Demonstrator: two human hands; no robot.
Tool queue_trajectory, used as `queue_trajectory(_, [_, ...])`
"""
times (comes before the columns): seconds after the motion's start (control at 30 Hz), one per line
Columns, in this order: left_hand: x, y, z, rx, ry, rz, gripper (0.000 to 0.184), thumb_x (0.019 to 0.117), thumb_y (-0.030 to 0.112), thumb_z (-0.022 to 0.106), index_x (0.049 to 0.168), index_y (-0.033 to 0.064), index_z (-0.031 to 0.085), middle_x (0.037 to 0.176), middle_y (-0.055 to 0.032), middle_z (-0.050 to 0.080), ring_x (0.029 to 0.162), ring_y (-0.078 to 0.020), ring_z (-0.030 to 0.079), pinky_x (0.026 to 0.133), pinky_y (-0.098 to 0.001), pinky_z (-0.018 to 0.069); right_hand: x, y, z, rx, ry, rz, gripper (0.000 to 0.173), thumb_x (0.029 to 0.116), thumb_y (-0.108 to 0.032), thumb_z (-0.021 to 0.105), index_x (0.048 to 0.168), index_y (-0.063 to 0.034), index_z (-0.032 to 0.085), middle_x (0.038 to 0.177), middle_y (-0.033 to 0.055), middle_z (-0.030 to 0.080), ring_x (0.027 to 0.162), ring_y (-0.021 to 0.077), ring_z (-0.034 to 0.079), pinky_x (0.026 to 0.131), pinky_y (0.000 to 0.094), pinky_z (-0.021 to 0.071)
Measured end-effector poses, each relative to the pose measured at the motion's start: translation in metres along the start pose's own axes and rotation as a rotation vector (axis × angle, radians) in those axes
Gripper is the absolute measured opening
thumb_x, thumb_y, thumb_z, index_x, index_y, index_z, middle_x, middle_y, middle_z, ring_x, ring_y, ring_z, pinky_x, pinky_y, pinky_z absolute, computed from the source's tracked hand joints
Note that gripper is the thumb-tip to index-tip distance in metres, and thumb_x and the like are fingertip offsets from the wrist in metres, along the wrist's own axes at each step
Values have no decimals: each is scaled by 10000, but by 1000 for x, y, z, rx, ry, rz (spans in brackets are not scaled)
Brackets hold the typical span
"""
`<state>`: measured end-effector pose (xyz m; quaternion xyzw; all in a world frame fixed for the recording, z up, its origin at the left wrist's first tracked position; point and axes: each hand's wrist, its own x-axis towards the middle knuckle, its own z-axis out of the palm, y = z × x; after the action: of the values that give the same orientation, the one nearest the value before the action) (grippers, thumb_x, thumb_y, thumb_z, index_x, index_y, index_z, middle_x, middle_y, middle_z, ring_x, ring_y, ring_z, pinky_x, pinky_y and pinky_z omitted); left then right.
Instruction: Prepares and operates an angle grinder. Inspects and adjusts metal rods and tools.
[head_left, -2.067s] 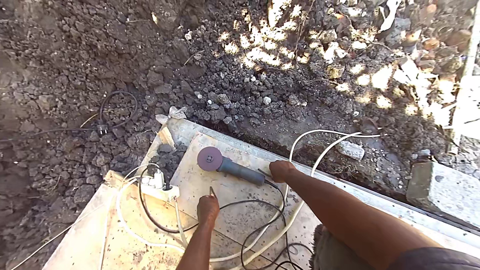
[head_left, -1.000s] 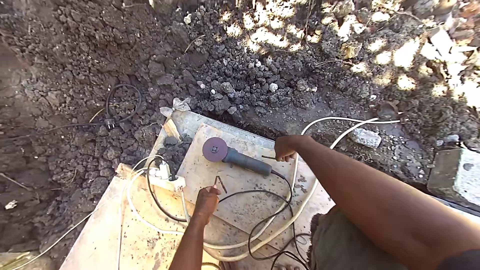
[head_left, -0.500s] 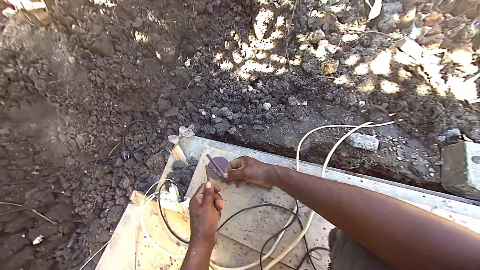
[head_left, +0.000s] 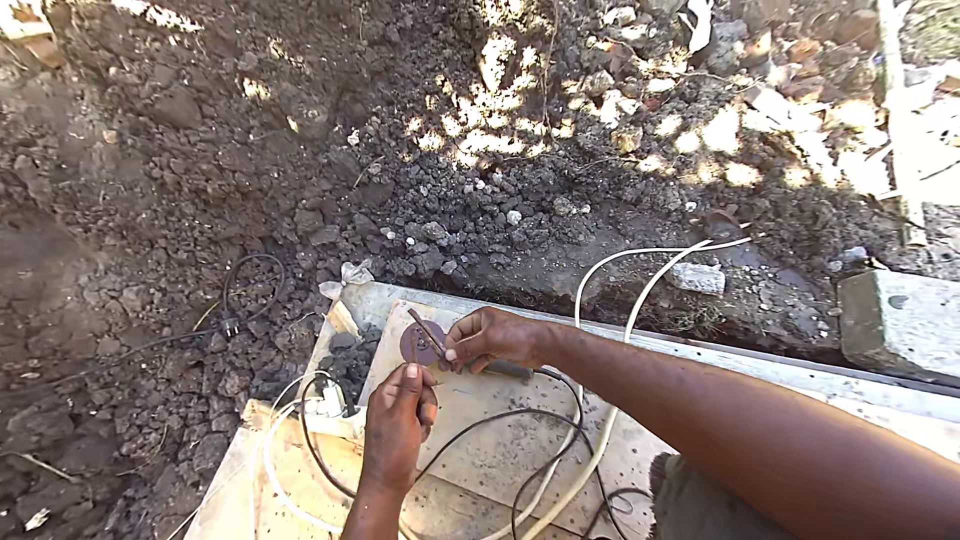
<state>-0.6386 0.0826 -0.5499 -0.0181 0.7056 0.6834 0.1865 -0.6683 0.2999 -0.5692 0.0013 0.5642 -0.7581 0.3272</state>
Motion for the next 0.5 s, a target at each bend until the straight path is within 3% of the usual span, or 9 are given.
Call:
queue_trajectory(0.17, [1,-1,-3,20,-33,-8,387,1108,218,345,925,29,629,545,-9,477,400,-59,380,381,-180,318,5,5,-5,39,-29,19,145,1021,-96,619,1127,-11,669,1012,82,731,869,136,700,750,294,580])
queue_trajectory(0.5, [1,0,-6,34,-51,-21,380,1108,213,354,921,33,632,557,-11,478,413,-60,384,388,-175,311,5,2,-2,78,-54,-22,102,1033,-101,596,1068,-34,664,1005,60,717,861,116,679,745,281,569])
